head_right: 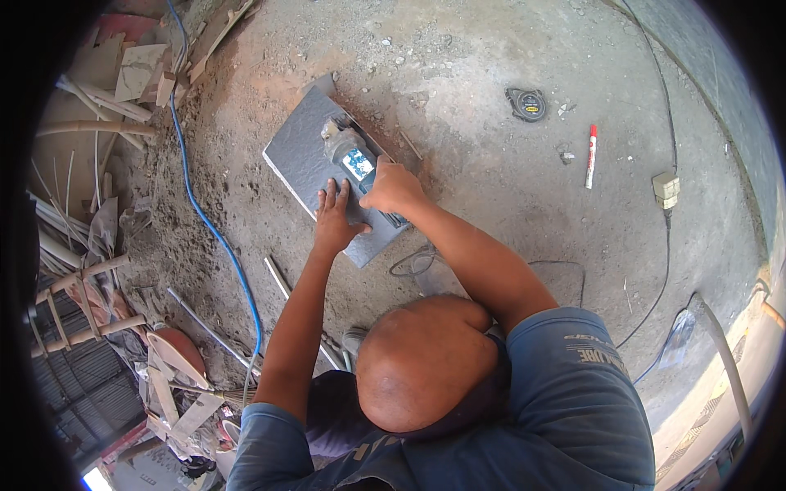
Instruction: The person uses an angle grinder to cut a rectangular tile on the ground. They position the tile, operate the grinder to make a cut, and then separate the tile into two pieces.
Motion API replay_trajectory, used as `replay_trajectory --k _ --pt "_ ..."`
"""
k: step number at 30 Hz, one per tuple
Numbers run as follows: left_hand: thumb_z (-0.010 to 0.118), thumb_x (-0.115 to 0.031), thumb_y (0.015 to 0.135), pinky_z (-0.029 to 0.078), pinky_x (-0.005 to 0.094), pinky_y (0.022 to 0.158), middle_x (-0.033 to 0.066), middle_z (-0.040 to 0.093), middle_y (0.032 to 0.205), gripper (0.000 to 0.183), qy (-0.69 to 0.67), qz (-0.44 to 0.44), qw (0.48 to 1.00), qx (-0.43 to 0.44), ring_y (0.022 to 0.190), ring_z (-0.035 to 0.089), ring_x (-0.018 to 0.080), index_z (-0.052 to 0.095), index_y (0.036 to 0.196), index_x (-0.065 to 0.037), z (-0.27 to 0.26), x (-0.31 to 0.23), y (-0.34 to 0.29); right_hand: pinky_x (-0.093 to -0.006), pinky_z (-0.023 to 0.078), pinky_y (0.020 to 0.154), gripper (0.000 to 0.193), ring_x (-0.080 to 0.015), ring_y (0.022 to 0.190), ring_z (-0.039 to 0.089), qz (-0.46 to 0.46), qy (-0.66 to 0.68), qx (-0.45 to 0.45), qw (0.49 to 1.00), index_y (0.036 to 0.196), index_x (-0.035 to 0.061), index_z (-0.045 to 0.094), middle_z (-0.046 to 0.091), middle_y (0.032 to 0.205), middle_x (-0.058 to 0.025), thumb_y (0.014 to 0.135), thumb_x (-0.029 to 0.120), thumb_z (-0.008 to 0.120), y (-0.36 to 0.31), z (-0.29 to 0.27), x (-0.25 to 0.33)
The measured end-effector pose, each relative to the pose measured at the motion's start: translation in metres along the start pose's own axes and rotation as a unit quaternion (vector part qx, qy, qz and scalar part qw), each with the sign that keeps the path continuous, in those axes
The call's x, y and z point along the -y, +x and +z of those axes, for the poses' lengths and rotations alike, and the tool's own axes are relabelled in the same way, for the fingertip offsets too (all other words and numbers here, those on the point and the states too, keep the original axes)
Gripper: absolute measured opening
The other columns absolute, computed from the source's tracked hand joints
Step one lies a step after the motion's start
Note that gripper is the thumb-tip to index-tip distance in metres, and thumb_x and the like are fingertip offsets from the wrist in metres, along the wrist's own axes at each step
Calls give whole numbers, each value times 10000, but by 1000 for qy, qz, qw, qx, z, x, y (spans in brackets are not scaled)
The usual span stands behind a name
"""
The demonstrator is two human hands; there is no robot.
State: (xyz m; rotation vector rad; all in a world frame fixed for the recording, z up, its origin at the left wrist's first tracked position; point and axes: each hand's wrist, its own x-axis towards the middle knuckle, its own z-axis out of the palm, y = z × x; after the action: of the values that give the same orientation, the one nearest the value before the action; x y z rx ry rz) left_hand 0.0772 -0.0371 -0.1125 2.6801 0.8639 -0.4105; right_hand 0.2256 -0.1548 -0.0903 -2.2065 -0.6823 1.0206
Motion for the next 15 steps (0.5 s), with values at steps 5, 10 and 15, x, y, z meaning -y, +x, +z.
replay_trajectory --k 5,10,15 --pt "927 -258 524 292 635 1105 161 165 1614 1208 2 -1 1000 -2 1461 175 446 272 1537 -206 1 2 0 -435 525 914 762 -411 1079 636 -3 7 2 1000 1217 -61 472 645 1123 -292 606 283 769 -2 0 -1" --pt "928 -267 521 293 633 1106 160 166 1614 1212 5 0 1000 -2 1460 179 446 270 1538 -209 1 2 1 -438 525 913 763 -414 1075 637 -4 12 2 1000 1219 -58 469 640 1129 -294 612 288 773 -5 0 -3" --pt "930 -269 515 304 635 1099 161 172 1612 1212 7 10 1000 -15 1455 190 450 277 1535 -206 1 3 1 -446 523 915 779 -416 1078 635 -9 8 -3 1000 1233 -48 459 635 1145 -290 613 297 783 -5 2 -7"
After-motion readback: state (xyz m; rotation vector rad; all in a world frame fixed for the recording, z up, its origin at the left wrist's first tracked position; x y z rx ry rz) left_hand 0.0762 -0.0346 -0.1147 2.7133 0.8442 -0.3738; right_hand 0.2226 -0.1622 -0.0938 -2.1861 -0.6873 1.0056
